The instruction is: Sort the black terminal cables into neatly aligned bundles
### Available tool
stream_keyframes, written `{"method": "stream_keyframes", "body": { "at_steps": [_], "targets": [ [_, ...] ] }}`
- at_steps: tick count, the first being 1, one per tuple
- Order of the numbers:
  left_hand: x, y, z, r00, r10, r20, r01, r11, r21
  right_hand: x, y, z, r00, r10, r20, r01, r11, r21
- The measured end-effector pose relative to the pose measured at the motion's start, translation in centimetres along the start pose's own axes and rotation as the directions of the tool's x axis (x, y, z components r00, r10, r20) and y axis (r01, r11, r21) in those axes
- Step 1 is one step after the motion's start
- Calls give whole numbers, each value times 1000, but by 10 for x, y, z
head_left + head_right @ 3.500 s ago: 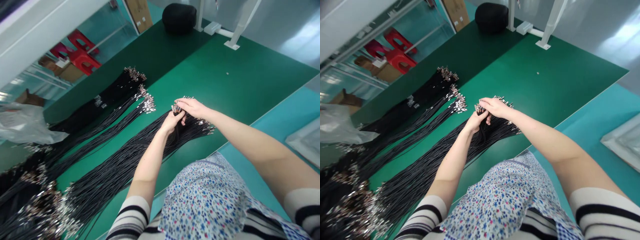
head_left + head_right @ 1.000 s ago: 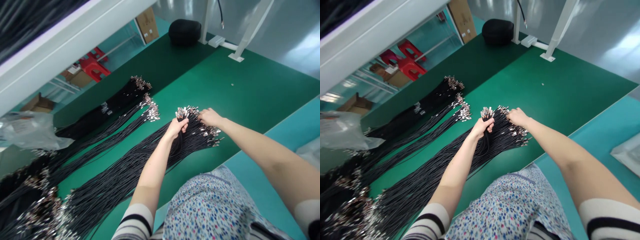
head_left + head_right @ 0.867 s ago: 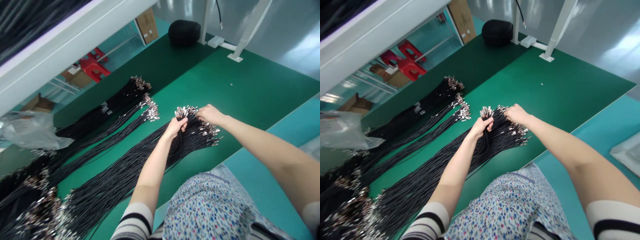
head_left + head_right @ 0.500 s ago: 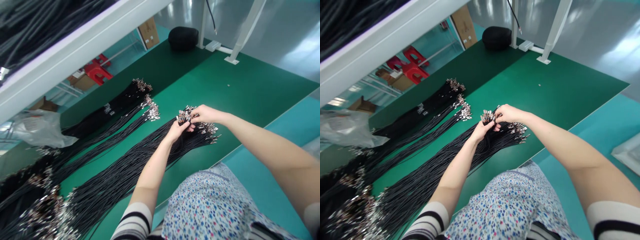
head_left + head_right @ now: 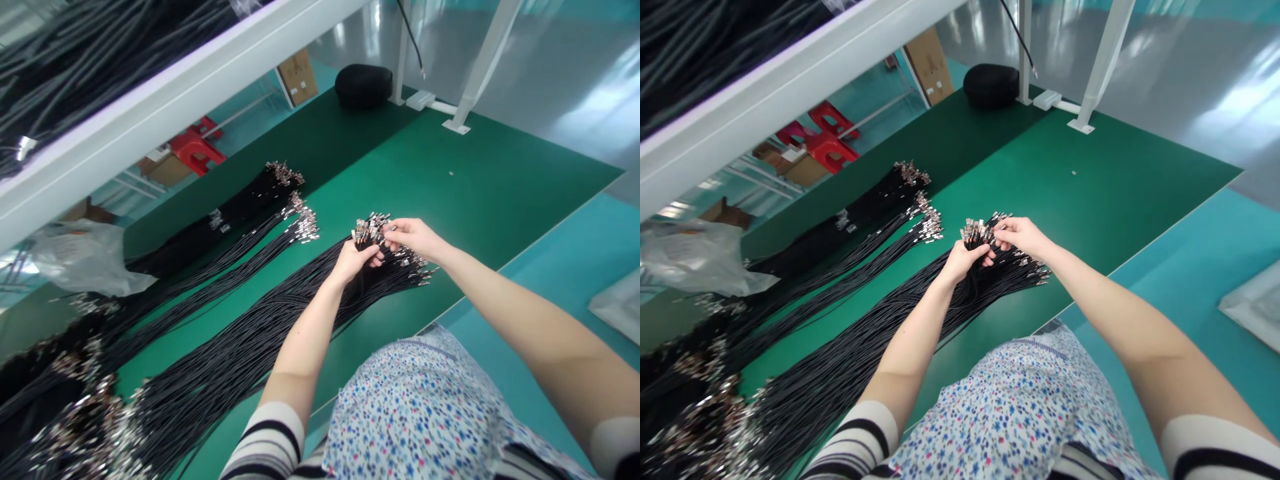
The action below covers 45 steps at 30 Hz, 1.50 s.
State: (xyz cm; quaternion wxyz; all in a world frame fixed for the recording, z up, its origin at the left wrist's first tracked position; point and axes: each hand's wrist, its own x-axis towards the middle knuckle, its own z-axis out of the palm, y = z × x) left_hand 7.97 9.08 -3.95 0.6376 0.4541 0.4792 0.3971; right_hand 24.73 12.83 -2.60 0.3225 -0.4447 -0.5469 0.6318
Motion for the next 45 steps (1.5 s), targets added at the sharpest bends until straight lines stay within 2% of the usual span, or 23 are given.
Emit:
{"method": "stream_keyframes", "body": {
  "at_steps": [3,8,13,16,18,20,22,24,25,27,28,30,32,34,37,40,43,45],
  "targets": [
    [0,0,0,1000,-28,-3,28,999,-30,1,-2,-2,999,4,35,-2,997,-82],
    [1,-4,3,993,31,-110,-31,1000,3,4,-19,-9,979,35,203,49,917,-397],
    [2,-11,5,986,66,-156,-56,996,68,11,-41,-10,934,91,344,196,675,-711],
    [1,-9,5,978,137,-157,-106,976,191,16,-52,1,917,114,382,276,510,-815],
    [0,-5,4,980,156,-122,-122,960,253,19,-56,9,917,129,377,289,436,-852],
    [2,0,1,988,128,-83,-105,966,238,22,-57,13,922,139,361,258,473,-842],
    [5,4,-3,993,79,-90,-65,986,155,25,-51,9,922,143,360,200,621,-758],
    [10,8,-9,989,32,-146,-25,999,48,30,-34,-4,931,143,336,119,750,-650],
    [12,9,-13,984,12,-175,-10,1000,8,33,-22,-13,945,145,293,74,777,-625],
    [15,11,-20,977,-1,-212,-3,1000,-19,39,8,-33,976,160,146,-29,762,-647],
    [16,12,-23,977,6,-212,-10,1000,-18,42,25,-42,983,170,65,-82,734,-674],
    [17,13,-27,982,24,-189,-29,999,-23,45,57,-53,983,182,-9,-129,661,-739],
    [18,12,-28,987,22,-161,-31,998,-56,45,82,-57,991,131,22,-56,559,-827],
    [20,11,-27,990,-3,-138,-10,996,-90,43,96,-53,993,33,112,88,416,-905],
    [23,10,-24,992,-26,-124,11,993,-120,41,99,-44,965,-57,257,263,190,-946],
    [25,8,-24,992,-40,-123,24,992,-125,42,91,-37,934,-71,350,353,27,-935],
    [25,7,-27,992,-42,-120,32,996,-89,49,77,-34,917,-1,398,398,-29,-917],
    [25,7,-29,992,-23,-126,18,999,-41,53,64,-33,908,55,416,417,-3,-909]
  ]
}}
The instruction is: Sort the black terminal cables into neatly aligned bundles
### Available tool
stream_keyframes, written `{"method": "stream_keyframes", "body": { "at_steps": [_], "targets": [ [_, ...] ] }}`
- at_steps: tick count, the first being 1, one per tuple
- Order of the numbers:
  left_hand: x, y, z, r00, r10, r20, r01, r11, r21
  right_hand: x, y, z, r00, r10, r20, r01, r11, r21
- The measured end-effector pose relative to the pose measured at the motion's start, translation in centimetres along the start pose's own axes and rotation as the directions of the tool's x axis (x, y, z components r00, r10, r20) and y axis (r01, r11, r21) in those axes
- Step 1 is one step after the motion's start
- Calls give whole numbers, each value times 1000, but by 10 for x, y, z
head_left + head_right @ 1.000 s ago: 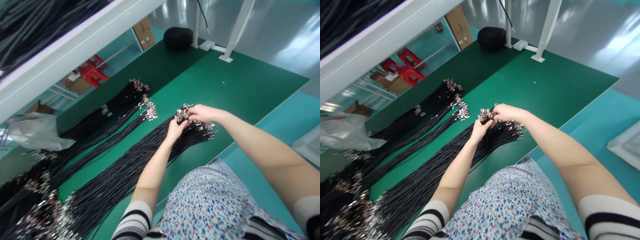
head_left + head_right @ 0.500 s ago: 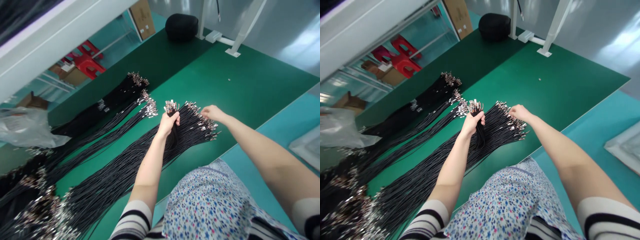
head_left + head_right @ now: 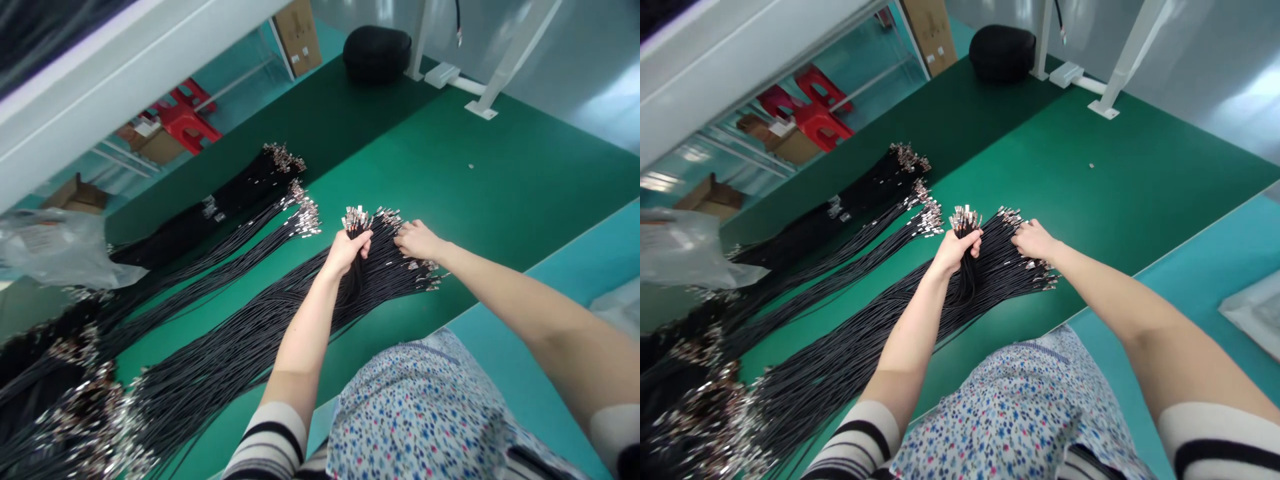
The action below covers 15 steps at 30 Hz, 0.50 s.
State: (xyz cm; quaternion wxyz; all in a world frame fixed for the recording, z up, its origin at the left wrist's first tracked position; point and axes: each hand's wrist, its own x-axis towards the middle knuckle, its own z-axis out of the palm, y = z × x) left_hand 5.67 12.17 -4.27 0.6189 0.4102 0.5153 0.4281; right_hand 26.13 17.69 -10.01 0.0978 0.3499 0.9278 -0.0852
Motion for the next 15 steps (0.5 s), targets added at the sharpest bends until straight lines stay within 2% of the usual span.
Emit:
{"method": "stream_keyframes", "body": {
  "at_steps": [4,7,9,12,15],
  "targets": [
    [-2,3,-3,999,33,12,-33,997,63,6,-7,-35,999,23,49,-25,998,61],
    [-5,4,-1,999,28,34,-29,998,48,9,-21,-58,997,70,19,-70,997,-28],
    [-8,5,1,999,25,38,-27,998,55,10,-28,-66,998,59,27,-57,997,-57],
    [-14,8,3,1000,27,14,-28,997,73,10,-28,-66,995,41,95,-37,998,-43],
    [-19,11,5,999,35,-11,-34,997,74,7,-17,-49,992,55,110,-51,998,-42]
  ]
}}
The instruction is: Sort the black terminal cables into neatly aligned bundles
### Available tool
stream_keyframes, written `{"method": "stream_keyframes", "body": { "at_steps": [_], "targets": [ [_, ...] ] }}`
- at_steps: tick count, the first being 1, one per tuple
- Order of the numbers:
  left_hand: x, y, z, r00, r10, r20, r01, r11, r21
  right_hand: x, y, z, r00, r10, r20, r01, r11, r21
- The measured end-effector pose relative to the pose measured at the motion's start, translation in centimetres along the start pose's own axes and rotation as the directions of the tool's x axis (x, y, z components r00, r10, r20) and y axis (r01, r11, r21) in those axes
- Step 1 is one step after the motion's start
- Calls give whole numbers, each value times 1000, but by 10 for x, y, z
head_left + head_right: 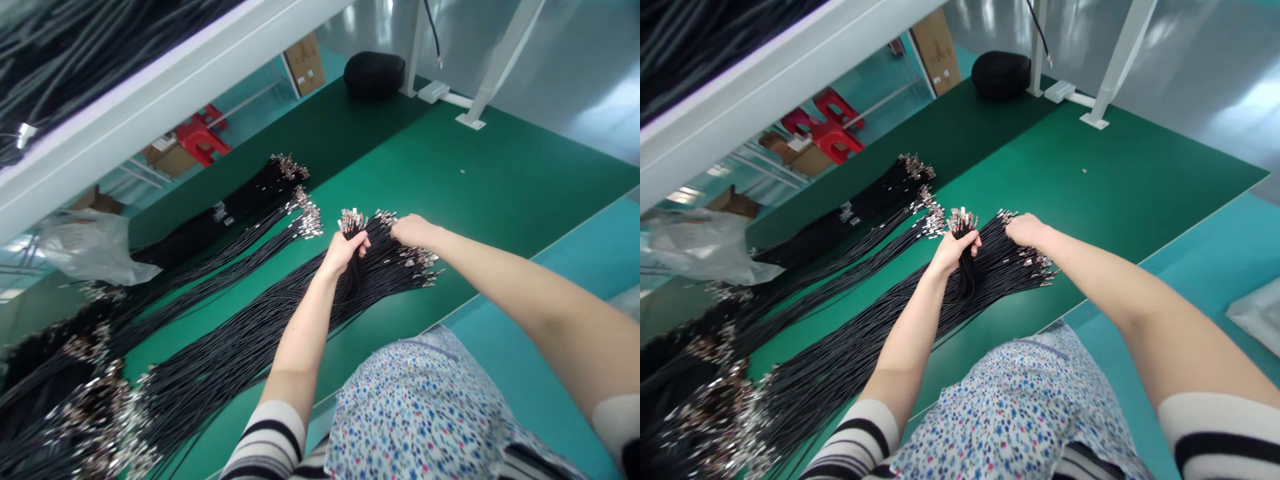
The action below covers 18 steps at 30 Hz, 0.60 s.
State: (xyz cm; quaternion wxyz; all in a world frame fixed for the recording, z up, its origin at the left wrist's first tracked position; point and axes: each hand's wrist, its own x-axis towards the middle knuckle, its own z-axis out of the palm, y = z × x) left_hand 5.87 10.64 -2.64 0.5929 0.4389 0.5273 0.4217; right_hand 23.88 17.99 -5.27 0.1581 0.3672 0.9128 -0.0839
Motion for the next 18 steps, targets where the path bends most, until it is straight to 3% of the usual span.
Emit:
{"method": "stream_keyframes", "body": {
  "at_steps": [5,9,15,18],
  "targets": [
    [0,-2,3,1000,8,-6,-8,1000,11,0,7,43,1000,17,8,-17,999,28],
    [1,-4,3,1000,18,-9,-17,1000,24,1,3,58,1000,30,-3,-30,999,30],
    [2,-6,3,1000,5,1,-4,1000,-10,-4,4,32,998,16,55,-19,999,45],
    [4,-8,3,1000,-7,-19,6,999,-41,-10,-3,8,995,0,-101,-2,1000,-22]
  ]
}}
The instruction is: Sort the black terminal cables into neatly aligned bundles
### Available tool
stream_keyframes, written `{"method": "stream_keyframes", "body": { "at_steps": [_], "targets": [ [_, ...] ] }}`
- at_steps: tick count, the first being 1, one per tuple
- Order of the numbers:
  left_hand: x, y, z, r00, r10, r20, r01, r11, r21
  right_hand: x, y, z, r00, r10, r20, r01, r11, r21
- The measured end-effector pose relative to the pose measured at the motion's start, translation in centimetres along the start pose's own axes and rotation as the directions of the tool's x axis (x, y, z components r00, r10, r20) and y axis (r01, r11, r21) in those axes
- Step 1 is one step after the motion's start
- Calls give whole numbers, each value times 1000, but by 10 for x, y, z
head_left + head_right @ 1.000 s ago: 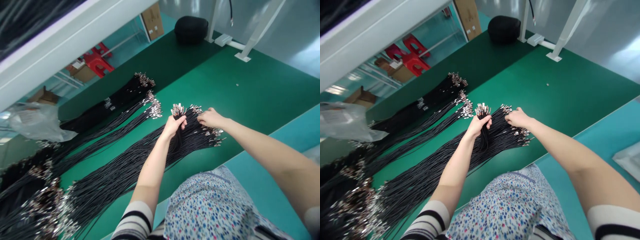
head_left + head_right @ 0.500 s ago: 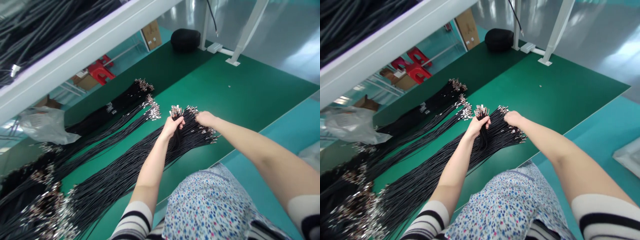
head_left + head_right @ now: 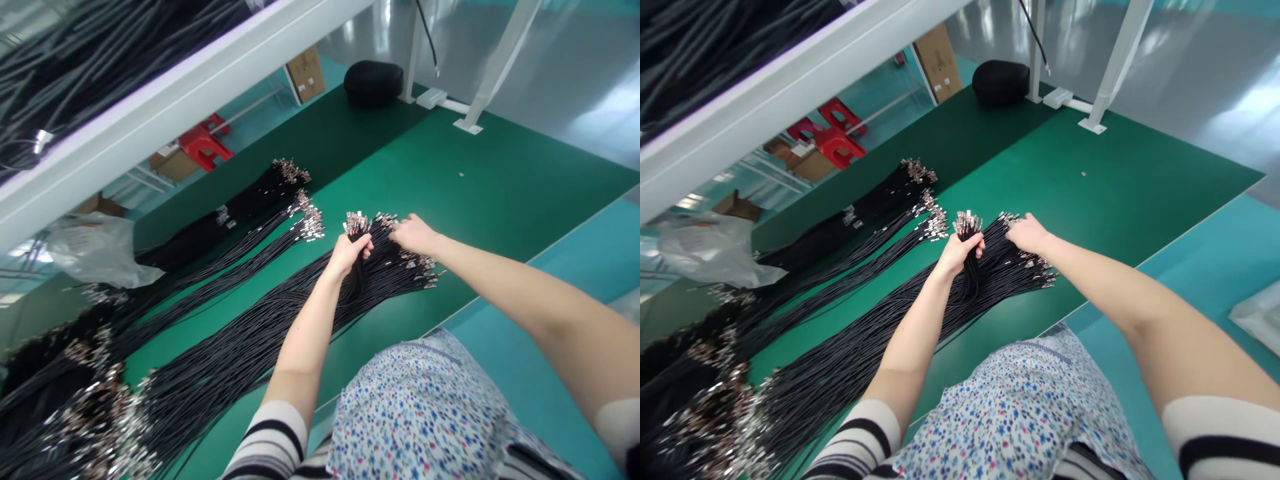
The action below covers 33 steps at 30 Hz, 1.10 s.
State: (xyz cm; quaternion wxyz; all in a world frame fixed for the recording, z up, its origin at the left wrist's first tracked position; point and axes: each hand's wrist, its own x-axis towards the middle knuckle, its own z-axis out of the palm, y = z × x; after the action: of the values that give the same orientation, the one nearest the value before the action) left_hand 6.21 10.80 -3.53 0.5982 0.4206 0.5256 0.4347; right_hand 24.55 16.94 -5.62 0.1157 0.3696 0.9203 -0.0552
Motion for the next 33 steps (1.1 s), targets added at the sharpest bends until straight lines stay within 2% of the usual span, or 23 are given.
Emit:
{"method": "stream_keyframes", "body": {
  "at_steps": [2,4,9,12,15,18,21,24,26,29,31,33],
  "targets": [
    [2,-2,-1,999,0,-39,-1,1000,-25,-2,-9,-15,990,-55,-128,49,997,-55],
    [3,-4,-3,996,17,-82,-20,999,-35,-4,-21,-28,974,-102,-201,84,992,-98],
    [6,-6,-7,988,103,-116,-101,995,17,-2,-41,-56,958,-134,-252,110,988,-108],
    [4,-5,-6,988,123,-94,-127,991,-32,2,-40,-73,975,-129,-180,138,990,39],
    [-1,-1,-6,995,61,78,-50,991,-127,6,-35,-85,989,-145,-37,149,939,309],
    [-3,4,-7,976,24,215,-3,995,-100,8,-33,-91,994,-100,54,56,843,535],
    [-1,3,-7,973,52,224,-45,998,-40,10,-27,-90,992,-6,125,-76,760,646],
    [6,-2,-3,984,50,171,-45,999,-28,12,-10,-75,992,103,68,-120,674,729],
    [9,-4,0,992,20,125,-16,999,-35,14,6,-52,976,218,4,-154,677,720],
    [12,-4,2,995,-24,97,29,998,-51,17,26,-3,947,320,-6,-266,799,539],
    [13,-3,1,994,-31,100,38,997,-66,17,32,30,956,292,-4,-267,879,395],
    [14,-1,-1,994,-34,102,42,996,-80,17,35,54,974,227,-22,-212,936,281]
  ]
}}
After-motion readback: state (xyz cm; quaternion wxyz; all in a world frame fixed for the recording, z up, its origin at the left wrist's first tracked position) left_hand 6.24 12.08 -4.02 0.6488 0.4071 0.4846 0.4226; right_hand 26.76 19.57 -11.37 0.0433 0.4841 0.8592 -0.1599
